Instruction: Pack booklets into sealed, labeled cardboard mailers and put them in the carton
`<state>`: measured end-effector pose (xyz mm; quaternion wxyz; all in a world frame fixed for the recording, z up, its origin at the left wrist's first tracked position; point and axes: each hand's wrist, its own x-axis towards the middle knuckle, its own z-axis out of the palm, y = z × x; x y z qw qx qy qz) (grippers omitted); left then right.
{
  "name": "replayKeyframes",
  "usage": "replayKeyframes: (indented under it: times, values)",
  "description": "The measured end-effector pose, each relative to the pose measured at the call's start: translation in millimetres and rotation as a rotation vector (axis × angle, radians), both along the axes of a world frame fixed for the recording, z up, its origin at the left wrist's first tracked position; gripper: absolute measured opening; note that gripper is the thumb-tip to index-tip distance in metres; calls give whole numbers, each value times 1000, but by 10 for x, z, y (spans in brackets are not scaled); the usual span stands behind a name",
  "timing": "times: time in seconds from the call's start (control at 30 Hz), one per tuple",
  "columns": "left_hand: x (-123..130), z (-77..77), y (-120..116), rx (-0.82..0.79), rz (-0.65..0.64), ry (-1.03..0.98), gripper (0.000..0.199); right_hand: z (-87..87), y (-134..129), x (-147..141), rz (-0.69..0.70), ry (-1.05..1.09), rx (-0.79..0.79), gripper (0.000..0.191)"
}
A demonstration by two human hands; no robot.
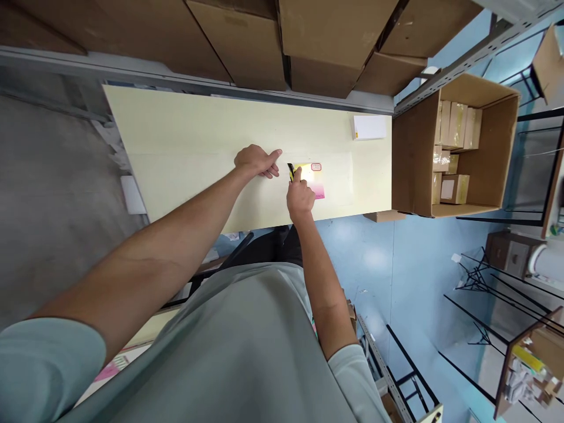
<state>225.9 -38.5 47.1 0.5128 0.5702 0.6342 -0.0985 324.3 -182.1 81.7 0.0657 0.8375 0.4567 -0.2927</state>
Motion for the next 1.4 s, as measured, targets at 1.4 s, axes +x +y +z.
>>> replayKeyframes:
  times: [1.4]
  values:
    - [45,121,-104,86,49,-20,60,279,-1287,-184,99,-101,-173,64]
